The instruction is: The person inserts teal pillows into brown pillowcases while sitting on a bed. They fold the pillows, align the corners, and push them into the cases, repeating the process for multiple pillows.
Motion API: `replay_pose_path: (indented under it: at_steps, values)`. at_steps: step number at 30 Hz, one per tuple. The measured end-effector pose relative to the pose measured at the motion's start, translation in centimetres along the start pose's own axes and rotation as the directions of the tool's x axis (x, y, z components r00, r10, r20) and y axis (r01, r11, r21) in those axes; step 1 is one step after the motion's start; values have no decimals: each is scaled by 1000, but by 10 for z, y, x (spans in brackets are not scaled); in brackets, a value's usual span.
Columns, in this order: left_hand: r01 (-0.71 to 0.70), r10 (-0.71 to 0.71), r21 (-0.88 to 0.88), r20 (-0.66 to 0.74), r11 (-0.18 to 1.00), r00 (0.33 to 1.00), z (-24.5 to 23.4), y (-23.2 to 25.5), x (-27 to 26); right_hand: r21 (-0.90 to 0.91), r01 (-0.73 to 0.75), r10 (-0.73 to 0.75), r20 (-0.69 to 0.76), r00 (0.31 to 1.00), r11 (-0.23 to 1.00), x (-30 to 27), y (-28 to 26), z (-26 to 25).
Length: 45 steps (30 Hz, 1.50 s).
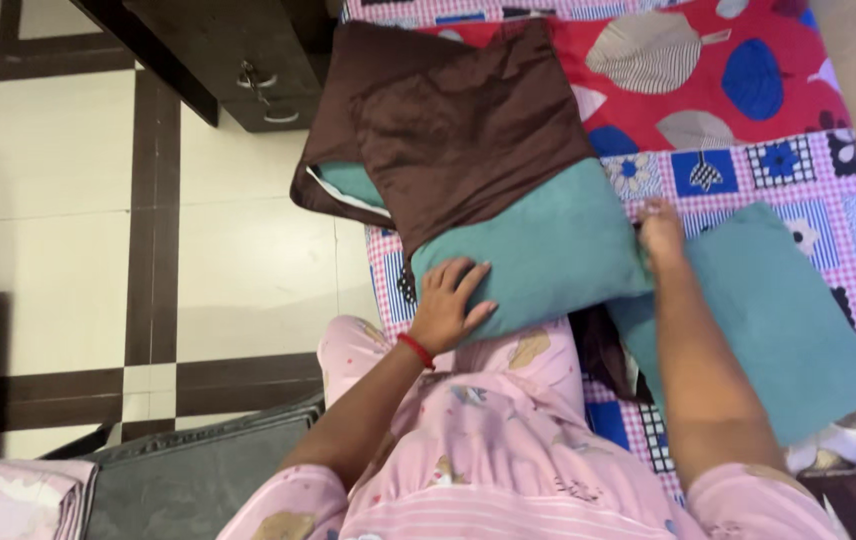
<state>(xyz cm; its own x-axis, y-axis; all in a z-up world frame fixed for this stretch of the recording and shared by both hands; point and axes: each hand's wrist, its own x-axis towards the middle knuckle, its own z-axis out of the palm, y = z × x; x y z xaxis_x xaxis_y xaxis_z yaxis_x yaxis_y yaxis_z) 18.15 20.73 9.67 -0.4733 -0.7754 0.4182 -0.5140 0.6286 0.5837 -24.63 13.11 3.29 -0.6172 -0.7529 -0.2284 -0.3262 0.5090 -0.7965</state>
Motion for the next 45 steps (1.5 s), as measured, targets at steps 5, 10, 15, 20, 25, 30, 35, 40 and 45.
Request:
replay_pose_path:
  at_steps: [5, 10, 15, 20, 25, 30, 35, 40, 45]
  values:
    - [59, -59, 27, -2, 998, 998, 4, -8, -5, 345, -531, 301, 537, 788, 774, 31, 18, 20]
    - [124, -125, -78, -13, 989, 992, 13, 40, 12, 243, -478, 315, 497, 809, 844, 39, 10, 13]
    - [-140, 112, 162, 172, 977, 979, 38, 117, 60, 147, 198, -240, 376, 895, 969, 21, -20, 26]
    - [-43, 37, 216, 31, 976, 999, 40, 125, 92, -340, 581, -553, 186, 813, 740, -54, -84, -7]
    - [24, -37, 204, 63, 979, 997, 1, 120, 96, -267, 720, -706, 162, 689, 641, -172, -128, -36]
    - [66, -68, 81, 21, 995, 997, 0, 115, 100, -140, 590, -582, 97, 807, 795, -249, -85, -37]
    - [-156, 161, -37, 240, 987, 957, 16, 90, 113, 70, 16, -24, 116, 993, 997, -223, -30, -22]
    - [11, -6, -87, 57, 996, 998, 23, 30, 134, -321, 551, -584, -10, 812, 770, -223, -22, -37]
    - [-103, 84, 286, 78, 953, 993, 62, -17, 165, -169, 893, -776, 446, 446, 417, -258, -82, 3]
